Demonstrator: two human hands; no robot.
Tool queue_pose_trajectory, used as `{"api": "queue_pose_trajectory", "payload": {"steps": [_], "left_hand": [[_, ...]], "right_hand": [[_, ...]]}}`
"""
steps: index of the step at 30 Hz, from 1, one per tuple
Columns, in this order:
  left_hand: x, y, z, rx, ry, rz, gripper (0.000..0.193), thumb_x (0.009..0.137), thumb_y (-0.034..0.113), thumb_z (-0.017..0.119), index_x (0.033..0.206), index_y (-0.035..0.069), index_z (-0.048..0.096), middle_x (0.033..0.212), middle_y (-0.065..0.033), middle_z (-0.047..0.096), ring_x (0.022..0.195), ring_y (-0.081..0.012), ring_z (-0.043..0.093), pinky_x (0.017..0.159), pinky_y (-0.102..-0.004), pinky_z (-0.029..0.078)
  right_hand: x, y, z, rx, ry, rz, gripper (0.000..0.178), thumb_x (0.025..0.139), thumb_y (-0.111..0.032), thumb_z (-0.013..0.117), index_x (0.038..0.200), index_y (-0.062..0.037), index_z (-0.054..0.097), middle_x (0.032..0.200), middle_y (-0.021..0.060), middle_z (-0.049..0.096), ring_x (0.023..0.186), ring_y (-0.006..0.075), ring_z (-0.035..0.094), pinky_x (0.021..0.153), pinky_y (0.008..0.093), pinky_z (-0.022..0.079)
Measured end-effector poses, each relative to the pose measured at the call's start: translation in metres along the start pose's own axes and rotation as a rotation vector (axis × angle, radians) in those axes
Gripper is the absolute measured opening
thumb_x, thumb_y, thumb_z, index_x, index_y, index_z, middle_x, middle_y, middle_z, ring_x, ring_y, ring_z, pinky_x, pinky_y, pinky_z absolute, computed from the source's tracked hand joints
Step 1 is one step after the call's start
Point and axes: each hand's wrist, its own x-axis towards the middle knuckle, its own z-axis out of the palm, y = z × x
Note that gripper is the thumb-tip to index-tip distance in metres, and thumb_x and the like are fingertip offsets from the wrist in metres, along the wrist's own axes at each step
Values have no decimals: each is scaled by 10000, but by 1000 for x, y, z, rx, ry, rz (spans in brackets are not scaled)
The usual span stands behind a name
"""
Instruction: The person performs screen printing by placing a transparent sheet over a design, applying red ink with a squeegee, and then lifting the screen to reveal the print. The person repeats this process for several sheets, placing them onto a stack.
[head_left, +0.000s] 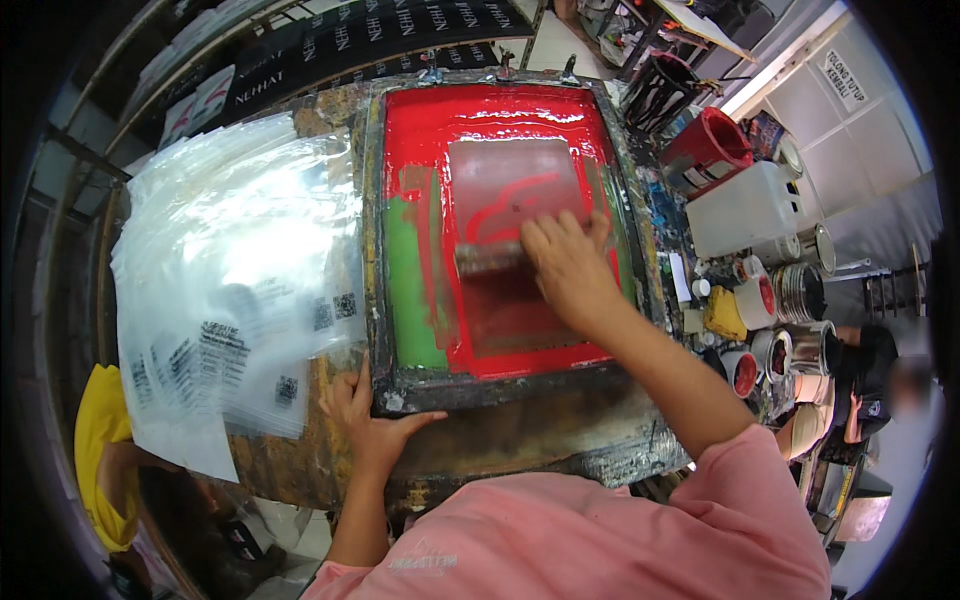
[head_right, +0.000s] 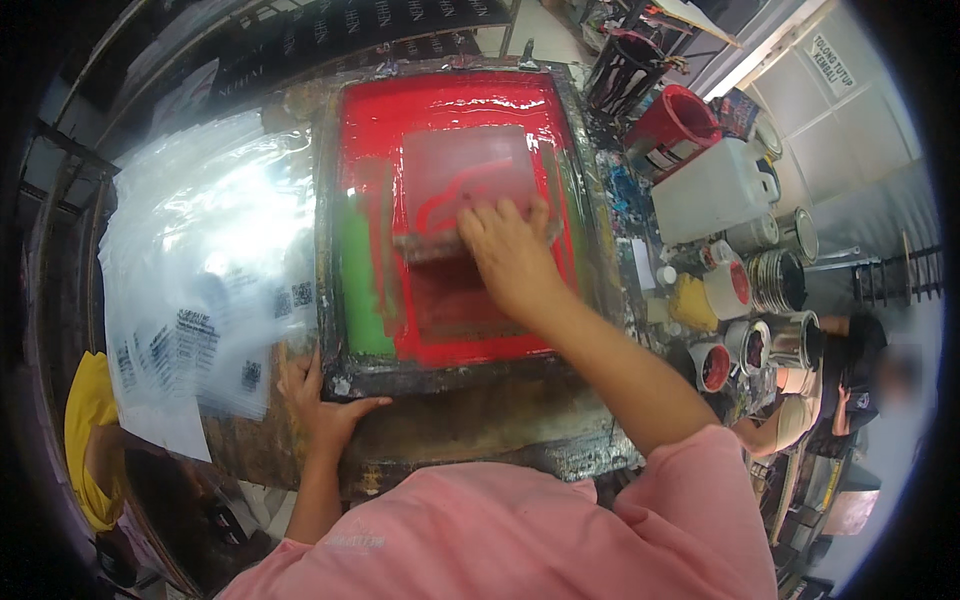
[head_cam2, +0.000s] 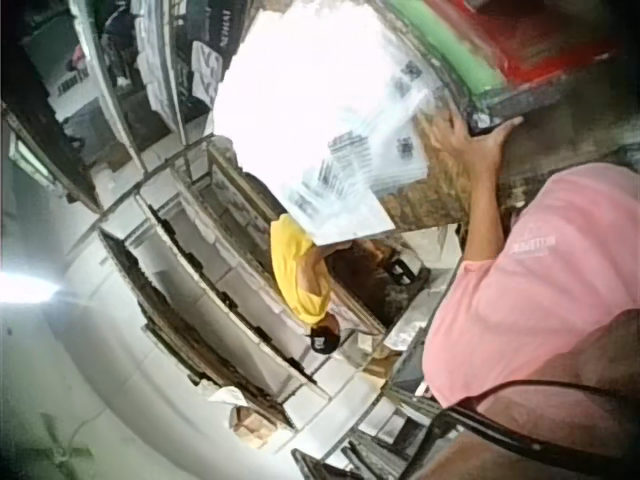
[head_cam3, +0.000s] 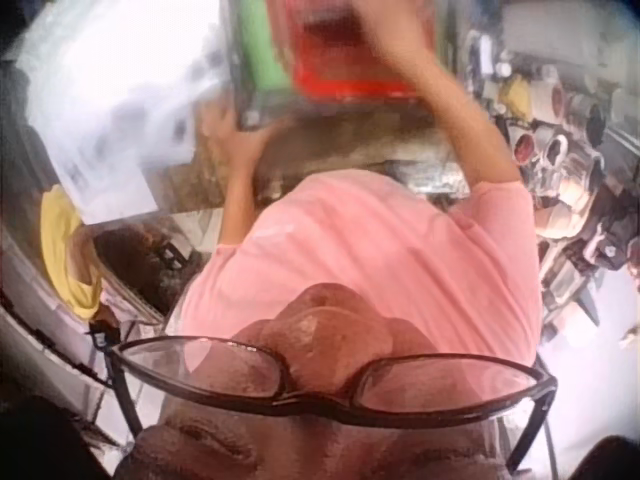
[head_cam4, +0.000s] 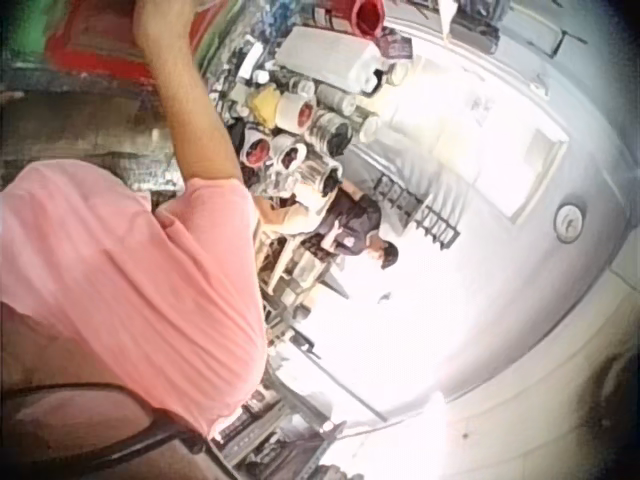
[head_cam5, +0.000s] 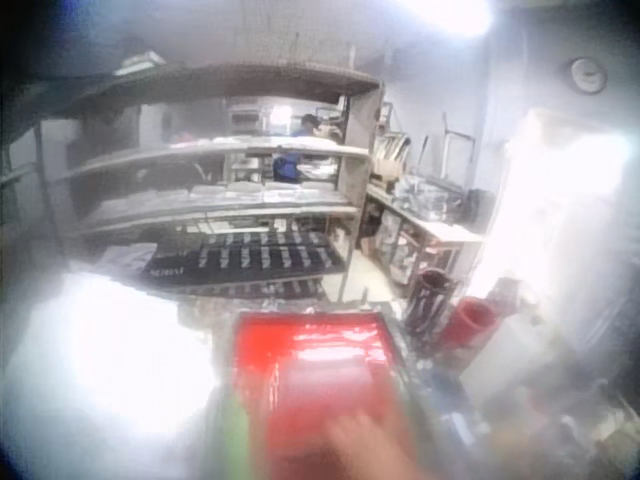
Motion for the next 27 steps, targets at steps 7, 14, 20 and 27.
{"api": "queue_pose_trajectory", "payload": {"steps": [7, 14, 20, 27], "left_hand": [[-2, 0, -6, -27, 51, 29, 1362, 376, 727, 970, 1505, 51, 618, 1041, -60, 538, 1019, -278, 534, 1037, -492, 381], [-9, 1, 8, -287, 151, 36, 1372, 435, 646, 992, 1558, 8, 531, 1166, -137, 705, 1073, -330, 591, 982, -459, 427], [-11, -6, 13, -228, 159, 53, 1334, 465, 617, 998, 1553, 2, 530, 1157, -141, 700, 992, -342, 588, 998, -468, 422], [-3, 6, 14, -441, 225, 80, 1188, 551, 487, 1035, 1523, 3, 552, 1185, -167, 685, 1047, -354, 615, 972, -482, 479]], "right_hand": [[153, 77, 25, 6, 43, -88, 534, 788, -109, 794, 1254, -104, 531, 1249, 88, 633, 1197, 306, 594, 1037, 650, 356], [188, 101, 28, -63, -22, -52, 488, 822, -124, 772, 1257, -104, 551, 1258, 93, 651, 1203, 307, 614, 1037, 634, 379], [62, 38, 11, -157, 137, -41, 334, 892, -97, 628, 1222, -99, 577, 1186, 91, 627, 1145, 294, 598, 1044, 609, 372], [-71, -43, -87, 70, -7, -24, 338, 917, -284, 729, 1113, -49, 585, 1063, 119, 575, 1090, 308, 556, 1046, 568, 369]]}}
